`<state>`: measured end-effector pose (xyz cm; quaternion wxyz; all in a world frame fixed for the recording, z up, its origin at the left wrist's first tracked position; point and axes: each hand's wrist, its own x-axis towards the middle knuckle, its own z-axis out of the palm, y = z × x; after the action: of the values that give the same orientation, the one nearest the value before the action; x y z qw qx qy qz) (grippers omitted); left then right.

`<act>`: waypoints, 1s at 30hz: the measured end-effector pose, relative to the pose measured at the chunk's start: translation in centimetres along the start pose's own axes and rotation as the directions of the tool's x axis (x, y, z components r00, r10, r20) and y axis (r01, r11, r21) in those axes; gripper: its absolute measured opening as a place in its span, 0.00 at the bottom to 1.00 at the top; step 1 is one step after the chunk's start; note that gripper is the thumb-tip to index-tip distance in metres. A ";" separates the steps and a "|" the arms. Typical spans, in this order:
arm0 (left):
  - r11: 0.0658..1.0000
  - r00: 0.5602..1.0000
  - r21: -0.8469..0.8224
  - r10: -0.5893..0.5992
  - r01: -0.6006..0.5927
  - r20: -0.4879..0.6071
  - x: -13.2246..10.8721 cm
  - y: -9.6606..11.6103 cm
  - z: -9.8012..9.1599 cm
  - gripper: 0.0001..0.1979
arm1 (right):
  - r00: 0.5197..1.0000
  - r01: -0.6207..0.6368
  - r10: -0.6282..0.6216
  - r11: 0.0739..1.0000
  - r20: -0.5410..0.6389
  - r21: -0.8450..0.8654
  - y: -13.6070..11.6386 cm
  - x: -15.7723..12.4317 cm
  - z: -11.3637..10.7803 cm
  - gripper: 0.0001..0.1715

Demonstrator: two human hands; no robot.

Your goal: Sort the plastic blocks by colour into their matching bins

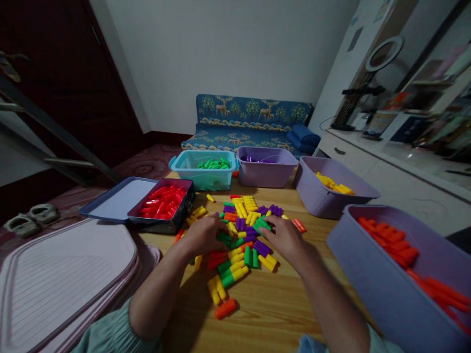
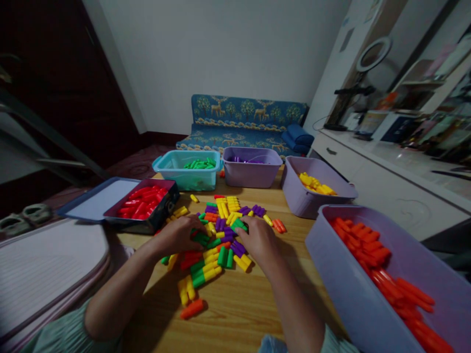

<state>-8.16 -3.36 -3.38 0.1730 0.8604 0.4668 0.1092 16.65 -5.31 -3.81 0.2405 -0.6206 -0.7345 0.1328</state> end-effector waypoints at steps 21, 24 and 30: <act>0.073 0.939 -0.969 -0.273 0.236 0.208 1.4 2.5 1.3 0.21 | 0.992 -0.125 0.070 0.546 0.104 0.829 -2.2 -0.3 2.1 0.22; -0.127 0.938 -0.951 -0.173 0.280 0.300 1.3 3.1 1.2 0.20 | 0.994 -0.107 0.052 0.520 0.094 0.848 -2.6 -0.4 2.1 0.20; -0.224 0.945 -0.935 -0.116 0.276 0.307 1.0 3.1 1.3 0.21 | 0.990 -0.141 0.085 0.517 0.112 0.844 -2.2 -0.4 2.7 0.22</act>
<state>-4.77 -4.32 -3.25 0.8083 0.3336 0.3328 0.3531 13.37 -5.85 -5.09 0.4822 -0.4670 -0.5412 0.5065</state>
